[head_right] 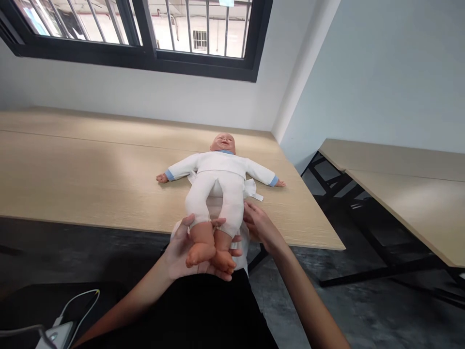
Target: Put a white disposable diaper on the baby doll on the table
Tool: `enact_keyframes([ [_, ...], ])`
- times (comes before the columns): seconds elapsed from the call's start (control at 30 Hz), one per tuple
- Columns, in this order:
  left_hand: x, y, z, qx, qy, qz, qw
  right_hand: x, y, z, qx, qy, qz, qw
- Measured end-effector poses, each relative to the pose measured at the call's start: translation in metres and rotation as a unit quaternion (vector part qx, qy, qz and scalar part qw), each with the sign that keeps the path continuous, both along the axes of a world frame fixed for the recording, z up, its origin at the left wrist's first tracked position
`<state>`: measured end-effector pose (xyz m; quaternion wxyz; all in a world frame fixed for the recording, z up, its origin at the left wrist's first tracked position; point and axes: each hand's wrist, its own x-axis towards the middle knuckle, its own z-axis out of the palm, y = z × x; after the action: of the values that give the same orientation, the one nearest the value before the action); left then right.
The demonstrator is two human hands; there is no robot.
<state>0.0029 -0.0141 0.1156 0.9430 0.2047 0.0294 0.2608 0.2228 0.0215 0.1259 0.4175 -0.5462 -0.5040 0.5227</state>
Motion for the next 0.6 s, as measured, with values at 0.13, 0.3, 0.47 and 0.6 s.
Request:
enact_keyframes([
  [0.13, 0.007, -0.006, -0.015, -0.028, 0.049, 0.014, 0.998, -0.003, -0.024, -0.009, 0.042, -0.047, -0.043, 0.997],
  [0.3, -0.004, -0.012, -0.016, -0.047, 0.092, 0.031, 0.994, -0.024, -0.036, -0.019, 0.101, -0.126, -0.057, 0.985],
  [0.47, -0.022, -0.012, -0.003, -0.043, 0.19, 0.054, 0.979, -0.025, -0.023, -0.021, 0.08, -0.137, -0.08, 0.984],
  [0.6, -0.039, -0.008, 0.007, 0.031, 0.287, 0.073, 0.955, -0.003, -0.01, -0.011, 0.064, -0.112, -0.089, 0.988],
])
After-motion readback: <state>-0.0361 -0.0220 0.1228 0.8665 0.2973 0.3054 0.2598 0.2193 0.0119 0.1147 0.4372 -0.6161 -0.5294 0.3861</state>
